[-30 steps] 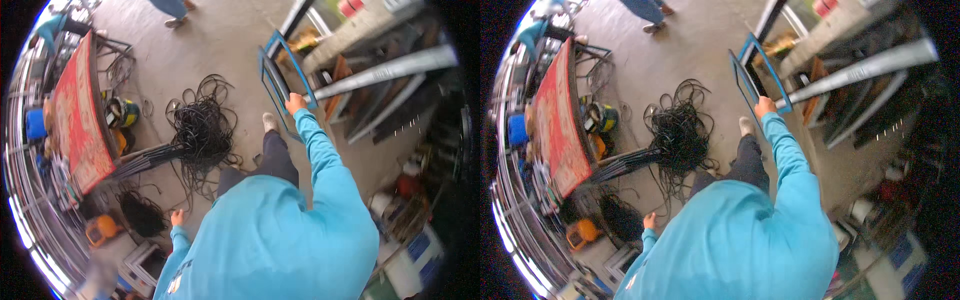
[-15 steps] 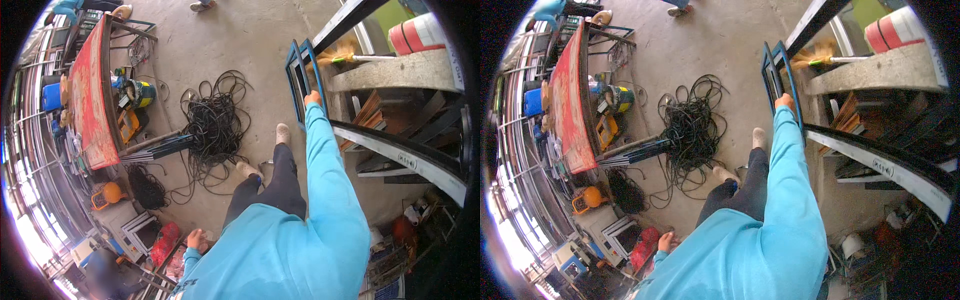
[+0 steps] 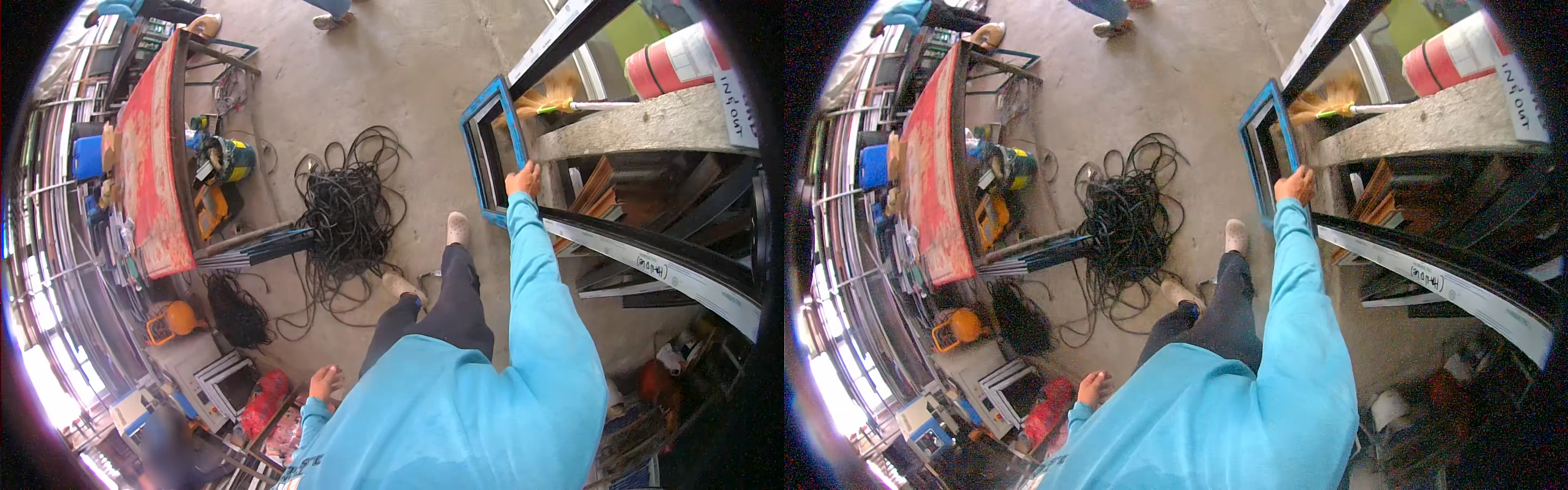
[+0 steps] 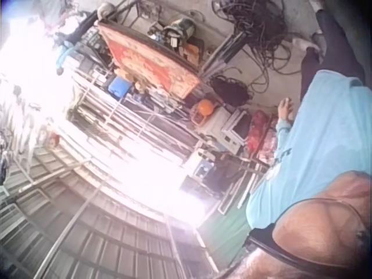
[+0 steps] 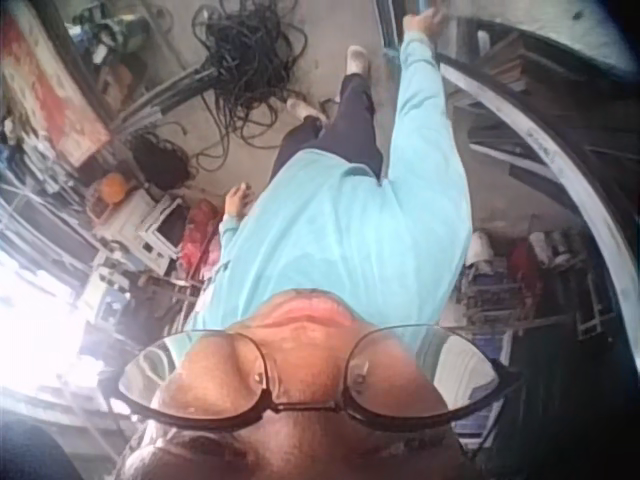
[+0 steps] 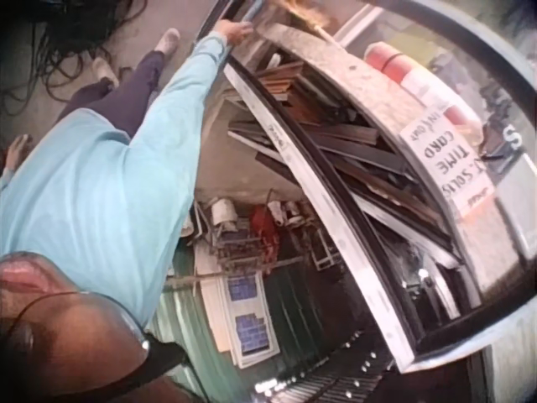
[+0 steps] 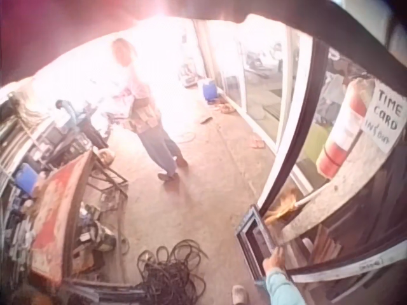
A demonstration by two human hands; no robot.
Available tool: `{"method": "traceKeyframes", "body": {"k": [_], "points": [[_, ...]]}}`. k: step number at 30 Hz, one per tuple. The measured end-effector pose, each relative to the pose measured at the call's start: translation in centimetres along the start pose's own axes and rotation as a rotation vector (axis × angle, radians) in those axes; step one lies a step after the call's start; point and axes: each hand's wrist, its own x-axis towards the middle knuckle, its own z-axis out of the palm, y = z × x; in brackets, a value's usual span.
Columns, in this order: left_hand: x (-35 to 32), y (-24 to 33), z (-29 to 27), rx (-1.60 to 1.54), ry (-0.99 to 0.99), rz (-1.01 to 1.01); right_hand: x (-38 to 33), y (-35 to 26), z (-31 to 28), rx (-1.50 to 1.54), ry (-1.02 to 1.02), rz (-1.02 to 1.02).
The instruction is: The person is assembling an aluminum window frame using a drill and a rivet gun.
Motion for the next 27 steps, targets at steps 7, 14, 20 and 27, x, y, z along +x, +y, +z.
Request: {"method": "traceKeyframes", "body": {"k": [7, 14, 20, 27], "points": [[-1.5, 0.2, 2.5, 0.039, -0.031, 0.099, -9.0, 7.8, 0.6, -0.127, -0.307, -0.078], [1.8, -2.2, 1.6, 0.343, -0.119, 0.398, -17.6, 20.0, 9.3, -0.154, -0.635, -0.448], [5.0, -9.4, -3.0, -0.082, -0.010, 0.534, -27.6, 20.7, 6.9, -0.322, -0.791, -0.795], [5.4, -21.6, -9.5, -0.188, 0.106, 0.498, -42.3, 9.7, 1.3, -0.681, -0.945, -1.091]]}}
